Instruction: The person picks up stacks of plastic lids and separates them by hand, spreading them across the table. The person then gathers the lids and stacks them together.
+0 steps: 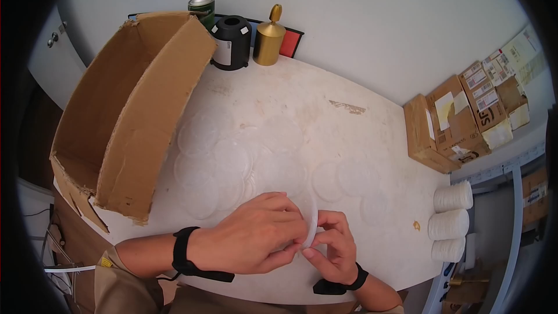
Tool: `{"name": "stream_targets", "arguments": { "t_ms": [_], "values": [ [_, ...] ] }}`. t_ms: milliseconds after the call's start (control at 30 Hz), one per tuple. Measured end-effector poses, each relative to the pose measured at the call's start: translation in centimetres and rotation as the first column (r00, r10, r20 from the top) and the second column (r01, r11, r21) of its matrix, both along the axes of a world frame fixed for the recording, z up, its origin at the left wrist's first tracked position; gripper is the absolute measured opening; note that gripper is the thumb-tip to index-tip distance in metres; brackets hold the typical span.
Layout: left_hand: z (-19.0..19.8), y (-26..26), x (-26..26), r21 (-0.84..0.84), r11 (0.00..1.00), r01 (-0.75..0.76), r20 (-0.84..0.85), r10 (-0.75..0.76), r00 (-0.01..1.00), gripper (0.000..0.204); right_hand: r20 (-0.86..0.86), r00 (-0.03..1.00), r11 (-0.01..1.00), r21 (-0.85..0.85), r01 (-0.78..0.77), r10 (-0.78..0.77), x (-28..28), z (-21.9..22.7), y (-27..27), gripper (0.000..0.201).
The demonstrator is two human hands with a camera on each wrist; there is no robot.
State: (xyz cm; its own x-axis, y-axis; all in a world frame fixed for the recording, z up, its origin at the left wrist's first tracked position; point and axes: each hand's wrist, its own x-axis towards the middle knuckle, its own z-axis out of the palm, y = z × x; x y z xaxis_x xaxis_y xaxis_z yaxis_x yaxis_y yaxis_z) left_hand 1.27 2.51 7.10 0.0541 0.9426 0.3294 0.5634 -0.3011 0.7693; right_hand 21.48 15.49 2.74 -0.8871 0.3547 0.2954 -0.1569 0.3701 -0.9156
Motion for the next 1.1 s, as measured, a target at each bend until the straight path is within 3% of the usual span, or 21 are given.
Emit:
{"name": "stream_targets", "arguments": {
  "t_ms": [67,167,333,400,467,533,600,700,800,933,1100],
  "values": [
    [0.0,0.1,0.0,0.079,0.997,0.002,-0.006,-0.001,1.0,0.012,-0.03,1.0,1.0,-0.018,0.009,-0.01,0.0,0.0,0.1,0.016],
    [0.0,0.0,-0.1,-0.007,1.0,-0.006,-0.014,0.006,1.0,0.014,-0.083,0.995,0.998,-0.039,0.052,-0.055,0.1,0.0,0.6,0.016],
    [-0.1,0.1,-0.2,0.045,0.998,-0.033,0.027,0.032,0.999,0.012,-0.155,0.974,0.986,0.0,0.165,-0.163,0.9,0.3,3.0,0.016],
    [-0.1,0.2,-0.2,0.089,0.995,-0.034,0.028,0.031,0.999,0.011,-0.158,0.94,0.947,0.065,0.316,-0.303,1.2,0.4,3.9,0.015],
    [-0.2,0.2,0.0,0.099,0.995,-0.031,0.024,0.029,0.999,0.011,-0.161,0.937,0.934,0.131,0.332,-0.311,0.7,0.5,5.1,0.016],
    [-0.2,0.2,0.0,0.095,0.995,-0.025,0.015,0.024,1.0,0.011,0.011,0.916,0.846,0.389,0.365,-0.4,0.1,1.3,5.6,0.022],
    [-0.2,0.2,-0.1,0.09,0.996,-0.024,0.003,0.023,1.0,0.011,-0.03,0.919,0.853,0.36,0.377,-0.394,0.2,0.9,5.5,0.031],
    [-0.2,0.1,-0.1,0.088,0.996,-0.028,0.021,0.026,0.999,0.011,-0.034,0.983,0.888,0.423,0.18,-0.183,-0.1,1.9,4.0,0.048],
    [-0.2,0.2,0.1,0.085,0.996,-0.031,0.013,0.03,0.999,0.011,-0.009,0.998,0.854,0.517,0.054,-0.057,-0.5,1.7,2.8,0.049],
    [-0.2,0.0,0.5,0.07,0.997,0.012,-0.031,-0.01,0.999,0.015,-0.025,1.0,0.892,0.452,-0.003,0.016,-0.6,1.1,1.1,0.035],
    [0.2,-0.1,0.7,0.071,0.997,0.027,-0.059,-0.023,0.998,0.017,-0.063,0.998,0.887,0.462,0.032,-0.003,-0.6,1.4,0.9,0.029]
  ]
}}
